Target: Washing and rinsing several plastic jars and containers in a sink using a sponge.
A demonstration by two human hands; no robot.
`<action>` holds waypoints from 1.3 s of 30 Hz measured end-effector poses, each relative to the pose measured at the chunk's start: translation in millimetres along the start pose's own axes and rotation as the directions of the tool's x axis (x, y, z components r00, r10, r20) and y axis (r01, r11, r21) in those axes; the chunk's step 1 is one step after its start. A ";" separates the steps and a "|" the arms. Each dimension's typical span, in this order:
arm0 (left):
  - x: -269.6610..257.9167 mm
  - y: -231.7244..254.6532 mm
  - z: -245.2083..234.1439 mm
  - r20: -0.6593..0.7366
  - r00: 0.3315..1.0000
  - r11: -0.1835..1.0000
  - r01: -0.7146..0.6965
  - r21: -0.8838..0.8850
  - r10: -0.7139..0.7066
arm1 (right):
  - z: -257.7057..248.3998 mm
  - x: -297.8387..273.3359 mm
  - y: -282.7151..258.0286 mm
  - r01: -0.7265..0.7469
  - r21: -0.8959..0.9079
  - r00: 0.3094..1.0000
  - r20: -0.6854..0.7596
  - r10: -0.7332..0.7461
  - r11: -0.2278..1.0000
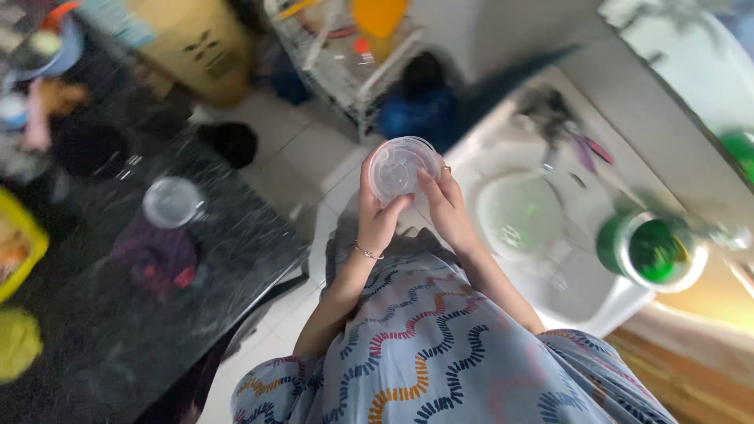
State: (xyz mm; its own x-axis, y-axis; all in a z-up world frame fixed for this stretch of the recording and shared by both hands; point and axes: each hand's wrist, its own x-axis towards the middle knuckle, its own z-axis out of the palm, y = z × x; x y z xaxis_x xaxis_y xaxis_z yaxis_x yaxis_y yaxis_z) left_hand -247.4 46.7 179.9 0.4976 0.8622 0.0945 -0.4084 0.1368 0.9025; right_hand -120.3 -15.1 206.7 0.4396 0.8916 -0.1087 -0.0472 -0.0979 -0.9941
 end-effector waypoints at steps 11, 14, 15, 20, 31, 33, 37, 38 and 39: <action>-56.5 40.2 -194.7 -0.568 0.821 0.998 -0.014 0.066 0.049 | 204.9 28.0 54.0 0.084 -0.089 0.885 0.465 -0.033 0.992; -77.4 29.4 -246.2 -0.653 0.751 0.982 0.034 0.183 0.096 | 246.4 31.5 100.2 0.013 -0.216 0.858 0.503 0.101 0.976; -84.2 25.0 -262.9 -0.675 0.728 0.969 0.069 0.239 0.114 | 259.6 32.7 114.2 -0.084 -0.333 0.850 0.467 0.242 0.939; -113.0 8.3 -322.7 -0.733 0.669 0.920 0.198 0.337 0.124 | 316.4 30.9 153.3 -0.020 -0.079 0.782 0.620 0.065 0.997; -123.9 -10.1 -357.9 -0.786 0.615 0.953 0.194 0.231 0.065 | 352.0 29.8 175.9 0.031 -0.190 0.787 0.610 0.094 0.981; -127.4 -13.5 -359.1 -0.771 0.629 0.969 0.117 0.218 0.097 | 351.0 26.4 176.4 0.047 -0.233 0.801 0.589 0.103 0.971; -122.4 15.0 -349.4 -0.772 0.628 0.981 0.066 0.184 0.103 | 353.8 24.3 149.4 0.088 -0.182 0.781 0.623 0.045 0.979; -121.4 29.2 -342.3 -0.799 0.582 0.951 0.136 0.277 0.150 | 353.5 23.2 142.7 0.121 -0.164 0.788 0.616 0.006 0.979; -120.2 43.4 -334.9 -0.819 0.537 0.909 0.209 0.362 0.202 | 353.1 22.2 135.8 0.155 -0.147 0.793 0.609 -0.034 0.977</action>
State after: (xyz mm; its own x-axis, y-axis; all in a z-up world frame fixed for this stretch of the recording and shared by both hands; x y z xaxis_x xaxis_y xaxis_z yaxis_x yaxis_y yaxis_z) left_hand -581.2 112.3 67.1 -0.4422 0.8901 -0.1108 0.0099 0.1284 0.9917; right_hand -433.7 147.6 68.9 -0.1959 0.9792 -0.0532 0.1543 -0.0228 -0.9878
